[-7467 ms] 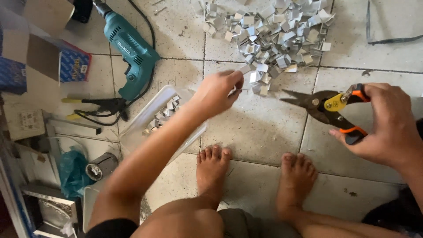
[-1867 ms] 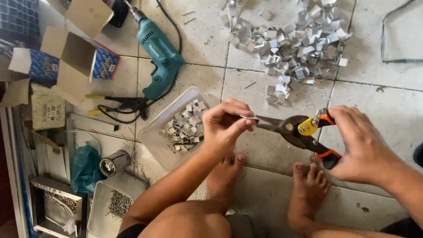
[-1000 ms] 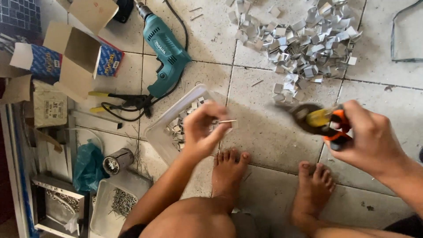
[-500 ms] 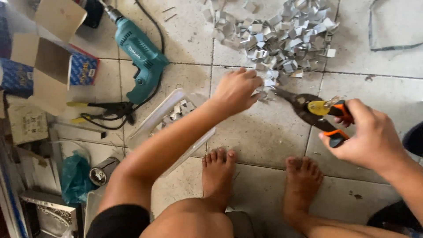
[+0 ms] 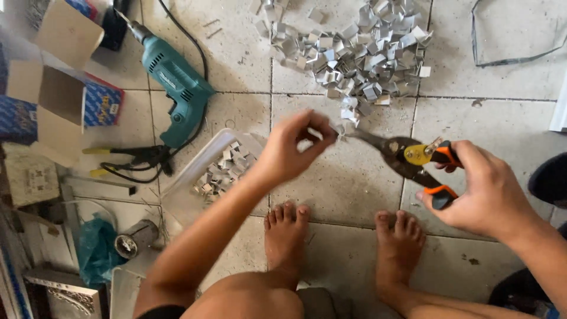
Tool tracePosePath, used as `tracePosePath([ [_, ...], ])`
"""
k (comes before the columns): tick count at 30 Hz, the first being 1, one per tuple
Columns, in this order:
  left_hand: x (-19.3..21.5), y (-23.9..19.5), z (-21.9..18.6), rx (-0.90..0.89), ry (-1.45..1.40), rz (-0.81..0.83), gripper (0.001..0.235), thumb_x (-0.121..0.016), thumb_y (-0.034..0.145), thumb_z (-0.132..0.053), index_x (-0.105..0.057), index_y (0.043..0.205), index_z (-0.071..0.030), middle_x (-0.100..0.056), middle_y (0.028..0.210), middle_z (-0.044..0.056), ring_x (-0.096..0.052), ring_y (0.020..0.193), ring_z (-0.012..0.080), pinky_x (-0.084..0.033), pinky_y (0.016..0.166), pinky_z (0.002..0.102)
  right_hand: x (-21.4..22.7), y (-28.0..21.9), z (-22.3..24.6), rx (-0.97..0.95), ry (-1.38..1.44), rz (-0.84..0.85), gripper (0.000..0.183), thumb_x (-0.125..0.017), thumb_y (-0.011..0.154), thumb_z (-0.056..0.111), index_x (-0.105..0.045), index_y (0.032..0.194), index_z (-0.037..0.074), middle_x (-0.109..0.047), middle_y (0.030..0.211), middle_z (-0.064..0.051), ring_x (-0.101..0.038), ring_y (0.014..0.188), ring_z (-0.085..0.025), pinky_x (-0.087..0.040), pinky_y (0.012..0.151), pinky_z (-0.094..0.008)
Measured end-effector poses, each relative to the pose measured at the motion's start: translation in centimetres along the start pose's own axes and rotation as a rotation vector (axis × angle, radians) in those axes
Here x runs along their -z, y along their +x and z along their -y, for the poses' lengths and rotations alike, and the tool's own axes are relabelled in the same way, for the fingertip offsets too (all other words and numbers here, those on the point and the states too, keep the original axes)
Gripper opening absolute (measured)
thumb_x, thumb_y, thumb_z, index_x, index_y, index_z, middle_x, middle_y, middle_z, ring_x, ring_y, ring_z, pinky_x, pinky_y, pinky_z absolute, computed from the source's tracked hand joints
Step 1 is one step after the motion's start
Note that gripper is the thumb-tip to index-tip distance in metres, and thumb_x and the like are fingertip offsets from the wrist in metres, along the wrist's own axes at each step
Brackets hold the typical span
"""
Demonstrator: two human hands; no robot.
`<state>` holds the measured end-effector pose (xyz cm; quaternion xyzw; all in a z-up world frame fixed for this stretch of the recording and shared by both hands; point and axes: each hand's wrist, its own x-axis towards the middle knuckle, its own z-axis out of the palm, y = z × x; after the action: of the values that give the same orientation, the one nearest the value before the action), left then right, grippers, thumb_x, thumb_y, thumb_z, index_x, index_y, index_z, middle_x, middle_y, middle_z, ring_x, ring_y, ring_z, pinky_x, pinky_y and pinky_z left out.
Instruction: Cutting small aluminum or metal pieces using tin snips on a tiled floor.
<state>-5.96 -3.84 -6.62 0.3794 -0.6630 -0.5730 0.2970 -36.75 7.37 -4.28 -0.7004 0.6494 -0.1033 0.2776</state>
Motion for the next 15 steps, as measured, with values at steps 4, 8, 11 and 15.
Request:
tracePosePath([
  [4, 0.0, -3.9, -2.1, -0.019, -0.286, -0.127, 0.029, -0.077, 0.085, 0.009, -0.053, 0.092, -0.006, -0.067, 0.102, 0.008, -0.073, 0.1, 0.0206, -0.064, 0.086, 0.027, -0.1, 0.4, 1.8, 0.037, 0.023, 0.055, 0.068, -0.089, 0.051, 0.02, -0.057, 0.107, 0.001, -0.067, 0.094, -0.01, -0.066, 0.082, -0.026, -0.053, 0.075, -0.038],
  [8, 1.1, -5.2, -3.4, -0.073, -0.329, -0.198, 0.023, -0.076, 0.083, 0.009, -0.061, 0.092, -0.006, -0.069, 0.099, 0.007, -0.068, 0.089, 0.0155, -0.057, 0.077, 0.025, 0.1, 1.5, 3.2, 0.159, -0.015, 0.06, 0.071, -0.086, 0.049, 0.022, -0.057, 0.11, -0.001, -0.066, 0.098, -0.014, -0.065, 0.09, -0.031, -0.052, 0.087, -0.042],
  [11, 1.9, -5.7, -3.4, -0.158, -0.224, -0.227, 0.019, -0.08, 0.08, 0.005, -0.068, 0.088, -0.008, -0.072, 0.095, 0.005, -0.063, 0.079, 0.0102, -0.05, 0.067, 0.022, -0.3, 1.9, 3.2, 0.225, -0.061, 0.106, 0.074, -0.088, 0.048, 0.032, -0.056, 0.107, 0.001, -0.064, 0.093, -0.011, -0.063, 0.091, -0.029, -0.05, 0.097, -0.043],
  [15, 2.7, -6.1, -2.9, -0.222, -0.247, -0.172, 0.014, -0.083, 0.08, -0.003, -0.07, 0.085, -0.006, -0.071, 0.086, 0.004, -0.071, 0.081, 0.0131, -0.061, 0.076, 0.024, -0.2, 2.5, 4.0, 0.298, -0.235, 0.132, 0.108, -0.087, 0.04, 0.047, -0.051, 0.128, -0.004, -0.06, 0.117, -0.016, -0.061, 0.11, -0.033, -0.048, 0.108, -0.048],
])
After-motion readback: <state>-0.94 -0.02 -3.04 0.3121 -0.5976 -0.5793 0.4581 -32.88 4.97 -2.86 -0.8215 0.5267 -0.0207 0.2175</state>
